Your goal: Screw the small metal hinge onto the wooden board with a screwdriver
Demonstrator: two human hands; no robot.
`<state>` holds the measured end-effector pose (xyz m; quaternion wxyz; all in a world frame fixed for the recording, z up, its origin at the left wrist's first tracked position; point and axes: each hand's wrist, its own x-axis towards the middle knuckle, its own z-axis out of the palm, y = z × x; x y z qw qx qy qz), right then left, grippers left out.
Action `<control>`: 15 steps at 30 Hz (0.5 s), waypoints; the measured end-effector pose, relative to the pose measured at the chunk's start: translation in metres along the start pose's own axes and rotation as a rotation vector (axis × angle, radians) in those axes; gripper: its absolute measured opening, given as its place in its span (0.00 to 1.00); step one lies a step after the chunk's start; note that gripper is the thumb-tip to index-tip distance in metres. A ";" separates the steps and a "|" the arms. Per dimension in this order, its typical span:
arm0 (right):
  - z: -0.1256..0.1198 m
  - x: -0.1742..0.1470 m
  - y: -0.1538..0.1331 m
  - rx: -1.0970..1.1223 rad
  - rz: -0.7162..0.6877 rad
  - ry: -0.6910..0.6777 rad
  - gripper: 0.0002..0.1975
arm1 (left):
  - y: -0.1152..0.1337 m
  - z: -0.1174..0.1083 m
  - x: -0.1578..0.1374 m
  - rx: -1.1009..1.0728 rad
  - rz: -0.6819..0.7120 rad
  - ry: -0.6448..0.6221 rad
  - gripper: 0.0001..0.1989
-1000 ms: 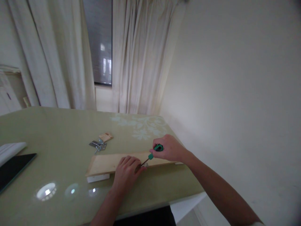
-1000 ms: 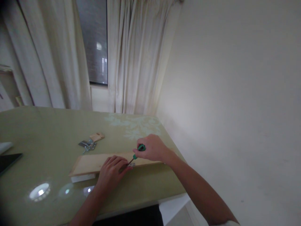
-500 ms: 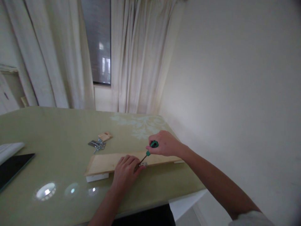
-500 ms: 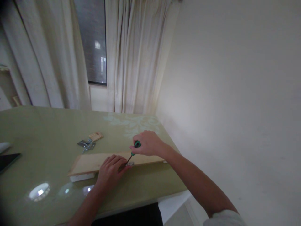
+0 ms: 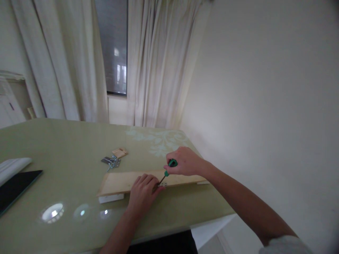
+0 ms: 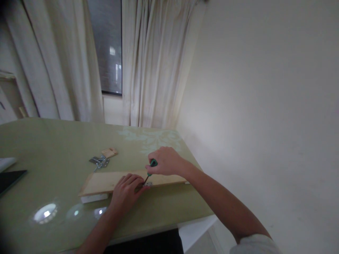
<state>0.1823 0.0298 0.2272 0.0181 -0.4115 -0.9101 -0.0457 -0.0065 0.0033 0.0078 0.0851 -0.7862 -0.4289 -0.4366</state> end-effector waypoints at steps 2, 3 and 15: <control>-0.002 0.003 -0.002 -0.024 0.002 -0.020 0.13 | 0.000 0.000 0.000 0.004 -0.003 0.003 0.14; -0.004 0.005 -0.002 -0.037 0.010 -0.029 0.15 | 0.000 0.000 0.000 0.009 -0.006 0.000 0.14; -0.011 0.023 0.006 -0.072 -0.034 -0.122 0.24 | 0.000 0.001 -0.001 0.033 -0.005 -0.022 0.16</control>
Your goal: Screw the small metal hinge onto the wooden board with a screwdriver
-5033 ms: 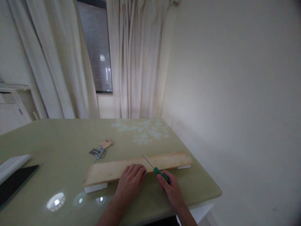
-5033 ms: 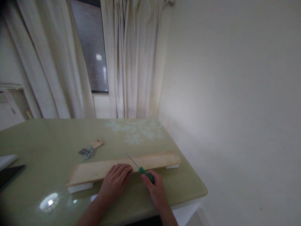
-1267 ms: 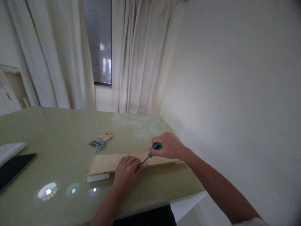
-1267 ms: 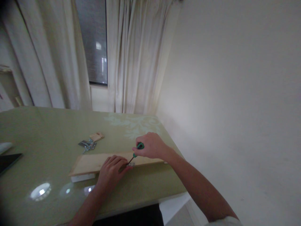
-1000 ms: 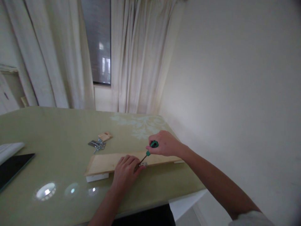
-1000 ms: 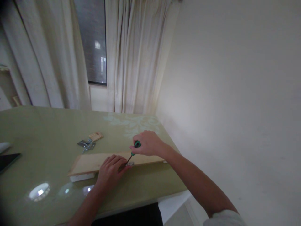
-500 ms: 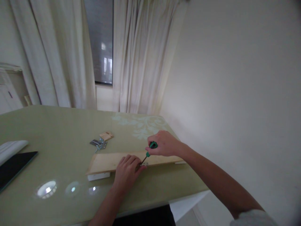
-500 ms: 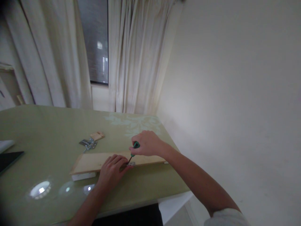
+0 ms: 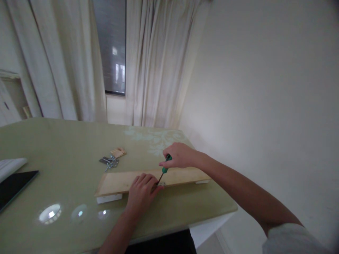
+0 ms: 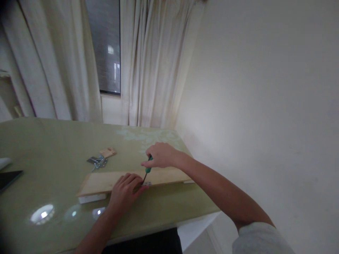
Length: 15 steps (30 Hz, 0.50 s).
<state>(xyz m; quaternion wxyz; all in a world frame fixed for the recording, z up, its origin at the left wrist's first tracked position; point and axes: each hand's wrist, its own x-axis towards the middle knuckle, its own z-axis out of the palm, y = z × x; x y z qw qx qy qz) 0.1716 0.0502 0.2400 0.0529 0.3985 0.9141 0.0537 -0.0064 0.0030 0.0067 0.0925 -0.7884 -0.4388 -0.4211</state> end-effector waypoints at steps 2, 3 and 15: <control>0.000 0.002 0.000 0.010 -0.024 -0.007 0.21 | 0.000 0.000 0.000 0.005 0.002 -0.009 0.16; 0.000 0.002 0.000 0.014 -0.033 -0.010 0.21 | 0.000 0.000 0.000 0.006 0.004 -0.014 0.16; -0.002 0.009 0.007 0.115 -0.298 -0.045 0.14 | -0.002 -0.001 0.002 -0.010 0.004 -0.031 0.14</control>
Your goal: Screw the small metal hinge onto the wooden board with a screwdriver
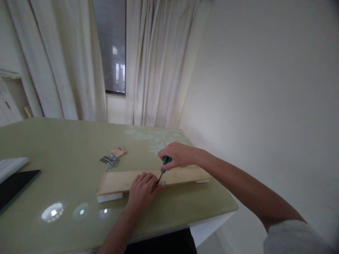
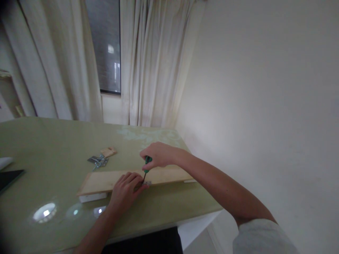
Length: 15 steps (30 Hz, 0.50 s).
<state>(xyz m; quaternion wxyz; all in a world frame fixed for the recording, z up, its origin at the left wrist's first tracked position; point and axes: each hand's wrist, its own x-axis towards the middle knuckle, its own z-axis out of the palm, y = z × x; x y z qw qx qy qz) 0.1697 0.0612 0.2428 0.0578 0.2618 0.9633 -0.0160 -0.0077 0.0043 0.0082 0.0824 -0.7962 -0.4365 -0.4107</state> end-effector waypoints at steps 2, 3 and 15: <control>-0.004 -0.001 0.000 0.032 -0.080 -0.022 0.12 | 0.000 -0.001 0.000 0.007 0.005 -0.001 0.15; -0.006 -0.002 0.000 0.044 -0.112 -0.034 0.12 | 0.000 -0.001 0.001 0.013 0.009 0.001 0.16; -0.006 -0.004 -0.028 -0.277 0.333 -0.003 0.31 | 0.003 -0.001 0.003 0.039 0.082 0.059 0.12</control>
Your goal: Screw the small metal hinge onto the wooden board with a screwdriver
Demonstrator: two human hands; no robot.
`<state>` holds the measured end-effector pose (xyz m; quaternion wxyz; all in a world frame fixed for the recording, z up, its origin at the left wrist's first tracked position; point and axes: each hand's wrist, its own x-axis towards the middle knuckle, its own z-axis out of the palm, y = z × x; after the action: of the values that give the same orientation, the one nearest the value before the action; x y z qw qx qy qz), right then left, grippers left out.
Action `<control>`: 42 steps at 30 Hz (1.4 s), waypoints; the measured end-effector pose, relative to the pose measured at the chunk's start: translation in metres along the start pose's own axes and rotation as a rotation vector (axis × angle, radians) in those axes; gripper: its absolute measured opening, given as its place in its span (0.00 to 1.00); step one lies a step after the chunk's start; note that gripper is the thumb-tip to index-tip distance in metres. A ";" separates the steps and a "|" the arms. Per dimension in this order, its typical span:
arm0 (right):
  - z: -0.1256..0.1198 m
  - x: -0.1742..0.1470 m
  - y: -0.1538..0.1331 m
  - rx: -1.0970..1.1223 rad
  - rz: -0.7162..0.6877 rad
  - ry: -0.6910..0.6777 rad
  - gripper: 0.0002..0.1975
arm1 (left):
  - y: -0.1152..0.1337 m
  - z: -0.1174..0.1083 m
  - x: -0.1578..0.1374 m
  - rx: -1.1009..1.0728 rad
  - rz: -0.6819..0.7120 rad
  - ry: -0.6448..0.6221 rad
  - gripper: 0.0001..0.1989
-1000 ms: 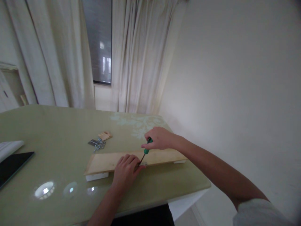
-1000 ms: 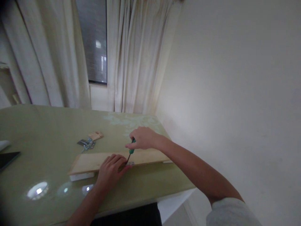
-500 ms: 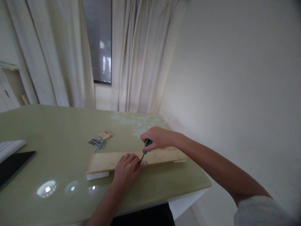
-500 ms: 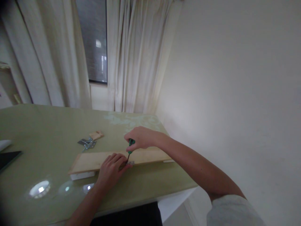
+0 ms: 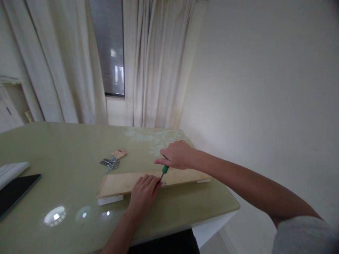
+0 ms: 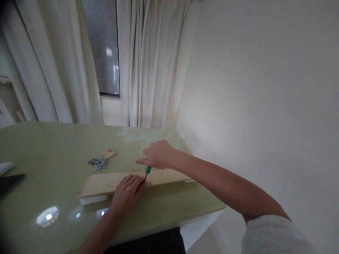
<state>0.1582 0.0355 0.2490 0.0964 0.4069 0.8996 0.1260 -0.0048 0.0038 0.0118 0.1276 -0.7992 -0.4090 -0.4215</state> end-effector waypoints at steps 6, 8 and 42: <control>-0.007 -0.002 0.007 0.154 -0.424 0.027 0.06 | 0.002 0.000 0.000 0.020 -0.040 -0.002 0.14; -0.008 -0.003 0.009 0.211 -0.480 0.031 0.07 | 0.001 0.000 -0.001 0.022 -0.043 0.003 0.14; -0.016 -0.003 -0.003 0.051 -0.058 -0.066 0.26 | 0.003 0.003 0.000 0.000 -0.074 0.012 0.13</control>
<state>0.1533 0.0288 0.2631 0.1193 0.3867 0.9103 0.0866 -0.0013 0.0031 0.0102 0.1145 -0.7811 -0.4375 -0.4306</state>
